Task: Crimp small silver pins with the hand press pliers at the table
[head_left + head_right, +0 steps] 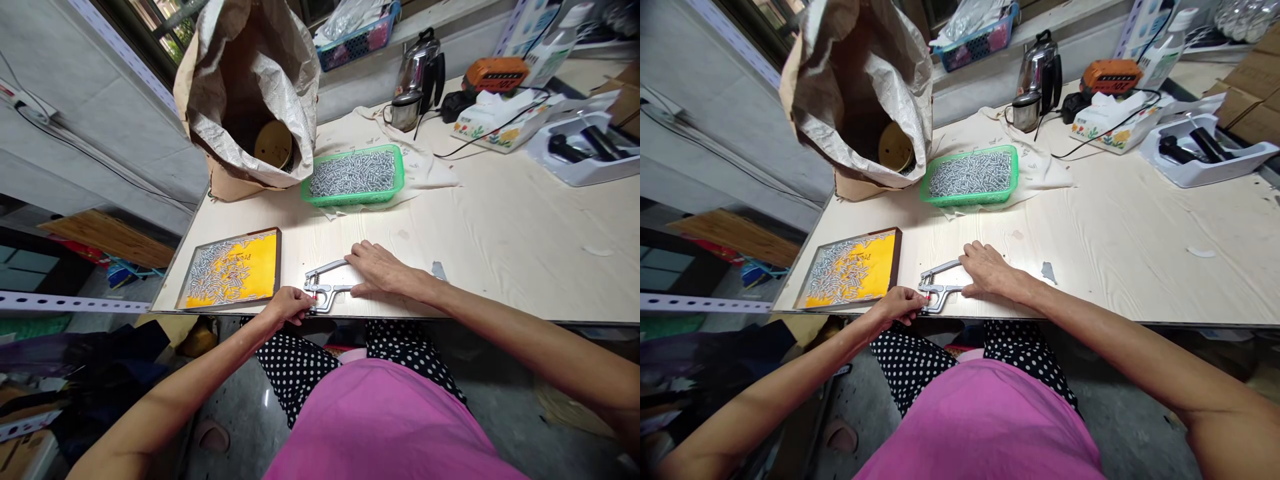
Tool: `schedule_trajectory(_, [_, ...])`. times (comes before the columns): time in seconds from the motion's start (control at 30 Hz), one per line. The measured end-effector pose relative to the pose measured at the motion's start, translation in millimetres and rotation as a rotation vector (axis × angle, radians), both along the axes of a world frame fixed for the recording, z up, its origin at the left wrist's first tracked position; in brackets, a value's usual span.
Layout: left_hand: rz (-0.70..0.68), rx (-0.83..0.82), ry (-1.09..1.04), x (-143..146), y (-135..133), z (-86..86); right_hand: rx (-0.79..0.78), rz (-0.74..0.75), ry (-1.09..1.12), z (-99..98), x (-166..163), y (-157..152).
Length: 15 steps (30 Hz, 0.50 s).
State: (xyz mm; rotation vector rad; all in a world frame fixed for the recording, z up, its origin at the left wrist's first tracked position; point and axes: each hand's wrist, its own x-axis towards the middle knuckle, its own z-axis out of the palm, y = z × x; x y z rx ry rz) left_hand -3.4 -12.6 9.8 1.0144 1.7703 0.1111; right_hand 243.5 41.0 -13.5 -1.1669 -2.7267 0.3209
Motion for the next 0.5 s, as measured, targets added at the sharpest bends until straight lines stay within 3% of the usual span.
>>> schedule_trajectory(0.07, [-0.028,0.002,0.043,0,-2,1.1,-0.019,-0.003,-0.001,3.5,0,-3])
schedule_trajectory(0.13, [-0.143,0.097,0.155,0,-7,3.7,-0.026,-0.007,-0.002,7.1,0,-7])
schedule_trajectory(0.27, [-0.484,0.574,0.401,9,-18,7.9,-0.021,-0.017,0.003,12.4,-1,-12])
schedule_trajectory(0.33, [-0.640,0.727,0.424,19,-17,6.1,-0.032,-0.023,-0.008,14.6,-2,-14])
schedule_trajectory(0.5, [-0.962,0.837,0.413,43,9,-7.1,-0.063,-0.026,-0.035,21.3,-2,-18])
